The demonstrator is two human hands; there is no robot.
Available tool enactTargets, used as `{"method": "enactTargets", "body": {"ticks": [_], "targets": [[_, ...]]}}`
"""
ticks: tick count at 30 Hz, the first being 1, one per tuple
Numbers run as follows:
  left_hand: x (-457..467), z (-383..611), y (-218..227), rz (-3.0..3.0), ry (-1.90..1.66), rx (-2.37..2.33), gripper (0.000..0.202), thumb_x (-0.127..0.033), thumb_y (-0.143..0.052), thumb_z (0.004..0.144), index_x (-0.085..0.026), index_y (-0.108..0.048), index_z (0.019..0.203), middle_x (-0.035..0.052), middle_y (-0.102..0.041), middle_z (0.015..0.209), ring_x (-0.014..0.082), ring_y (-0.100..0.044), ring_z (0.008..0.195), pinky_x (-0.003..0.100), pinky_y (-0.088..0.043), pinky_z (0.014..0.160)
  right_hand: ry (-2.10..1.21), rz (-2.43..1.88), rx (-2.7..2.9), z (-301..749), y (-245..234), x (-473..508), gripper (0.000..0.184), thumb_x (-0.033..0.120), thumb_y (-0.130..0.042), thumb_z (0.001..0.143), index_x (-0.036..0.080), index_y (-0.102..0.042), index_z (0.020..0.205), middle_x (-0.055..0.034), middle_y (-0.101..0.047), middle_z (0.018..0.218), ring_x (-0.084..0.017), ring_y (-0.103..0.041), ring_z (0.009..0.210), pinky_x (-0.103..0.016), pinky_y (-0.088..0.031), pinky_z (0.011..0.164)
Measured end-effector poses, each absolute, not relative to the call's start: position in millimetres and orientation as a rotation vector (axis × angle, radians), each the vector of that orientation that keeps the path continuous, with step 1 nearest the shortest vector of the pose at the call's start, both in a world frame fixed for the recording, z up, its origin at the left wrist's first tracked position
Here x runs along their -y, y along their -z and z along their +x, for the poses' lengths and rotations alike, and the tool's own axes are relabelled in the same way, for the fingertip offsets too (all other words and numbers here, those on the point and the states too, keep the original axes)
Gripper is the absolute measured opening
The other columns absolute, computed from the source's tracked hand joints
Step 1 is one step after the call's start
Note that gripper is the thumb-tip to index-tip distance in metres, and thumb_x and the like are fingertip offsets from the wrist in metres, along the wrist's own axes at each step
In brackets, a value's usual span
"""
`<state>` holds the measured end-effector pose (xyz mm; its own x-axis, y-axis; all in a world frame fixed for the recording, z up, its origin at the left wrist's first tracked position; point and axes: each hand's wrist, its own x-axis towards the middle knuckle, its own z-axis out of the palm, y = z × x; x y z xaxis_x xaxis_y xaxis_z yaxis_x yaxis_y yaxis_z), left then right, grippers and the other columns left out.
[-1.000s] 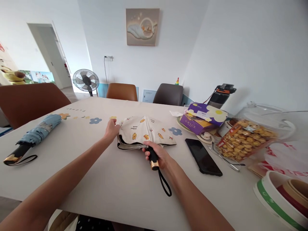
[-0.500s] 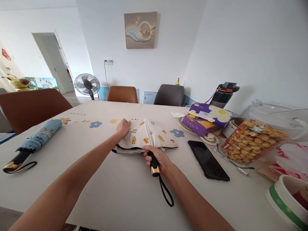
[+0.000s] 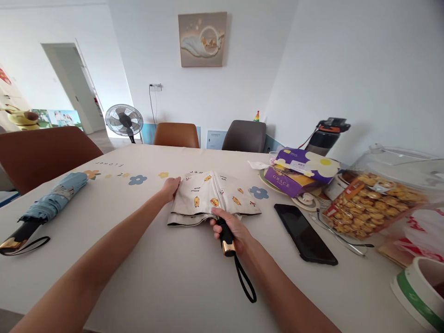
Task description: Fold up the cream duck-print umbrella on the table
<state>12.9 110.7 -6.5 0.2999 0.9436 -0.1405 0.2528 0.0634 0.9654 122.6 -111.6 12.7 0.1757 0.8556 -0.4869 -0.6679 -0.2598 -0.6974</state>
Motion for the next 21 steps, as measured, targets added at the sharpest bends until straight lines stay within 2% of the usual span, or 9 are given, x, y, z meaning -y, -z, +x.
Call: {"method": "enactTargets", "body": {"ticks": [4, 8, 13, 15, 17, 19, 21], "targets": [[-95, -14, -4, 1.273, -0.552, -0.961, 0.004, -0.018, -0.055, 0.071, -0.015, -0.058, 0.072, 0.0075, -0.061, 0.070, 0.0180, -0.059, 0.068, 0.029, -0.049, 0.062, -1.488, -1.115, 0.234, 125, -14, 114, 0.026, 0.033, -0.066, 0.074, 0.016, -0.048, 0.084, -0.0017, -0.059, 0.066, -0.007, -0.050, 0.043, -0.017, -0.045, 0.034], [-66, -34, -10, 1.214, -0.454, -0.812, 0.008, -0.016, -0.061, 0.068, -0.014, -0.063, 0.076, 0.0054, -0.060, 0.066, 0.0129, -0.056, 0.057, 0.024, -0.048, 0.052, -1.533, -1.118, 0.254, 126, -13, 115, 0.032, 0.038, -0.066, 0.073, 0.016, -0.049, 0.089, -0.0036, -0.062, 0.070, -0.009, -0.054, 0.046, -0.020, -0.048, 0.036], [-30, -27, -5, 1.317, -0.460, -0.678, 0.019, -0.019, -0.070, 0.062, -0.014, -0.064, 0.079, 0.0080, -0.066, 0.079, 0.0175, -0.062, 0.072, 0.029, -0.050, 0.069, -1.561, -1.108, 0.271, 127, -14, 114, 0.030, 0.039, -0.063, 0.075, 0.016, -0.049, 0.088, -0.0016, -0.060, 0.067, -0.008, -0.052, 0.042, -0.021, -0.048, 0.035], [-20, -19, -1, 1.517, -0.497, -0.722, 0.015, -0.024, -0.066, 0.065, -0.016, -0.064, 0.078, 0.0058, -0.066, 0.076, 0.0182, -0.062, 0.071, 0.031, -0.049, 0.069, -1.556, -1.112, 0.260, 127, -15, 113, 0.031, 0.039, -0.063, 0.075, 0.016, -0.048, 0.089, -0.0011, -0.059, 0.066, -0.008, -0.051, 0.041, -0.021, -0.047, 0.034], [-15, -14, 4, 1.760, -0.546, -0.839, 0.012, -0.028, -0.059, 0.069, -0.017, -0.063, 0.067, 0.0045, -0.064, 0.069, 0.0191, -0.060, 0.069, 0.031, -0.047, 0.067, -1.553, -1.110, 0.246, 128, -15, 113, 0.032, 0.040, -0.063, 0.075, 0.016, -0.047, 0.090, -0.0011, -0.059, 0.066, -0.008, -0.051, 0.041, -0.021, -0.047, 0.033], [-14, -12, 9, 1.899, -0.622, -0.956, 0.012, -0.026, -0.056, 0.069, -0.018, -0.061, 0.060, 0.0045, -0.064, 0.067, 0.0212, -0.060, 0.072, 0.031, -0.046, 0.068, -1.554, -1.102, 0.240, 130, -15, 113, 0.032, 0.040, -0.063, 0.076, 0.016, -0.047, 0.090, -0.0012, -0.058, 0.066, -0.008, -0.052, 0.042, -0.021, -0.048, 0.034], [-15, -13, 12, 1.905, -0.677, -1.031, 0.005, -0.021, -0.058, 0.065, -0.019, -0.062, 0.066, 0.0050, -0.066, 0.073, 0.0236, -0.060, 0.079, 0.032, -0.046, 0.071, -1.556, -1.097, 0.244, 131, -16, 113, 0.033, 0.040, -0.064, 0.075, 0.017, -0.046, 0.089, -0.0013, -0.058, 0.067, -0.008, -0.052, 0.042, -0.021, -0.048, 0.035]]}}
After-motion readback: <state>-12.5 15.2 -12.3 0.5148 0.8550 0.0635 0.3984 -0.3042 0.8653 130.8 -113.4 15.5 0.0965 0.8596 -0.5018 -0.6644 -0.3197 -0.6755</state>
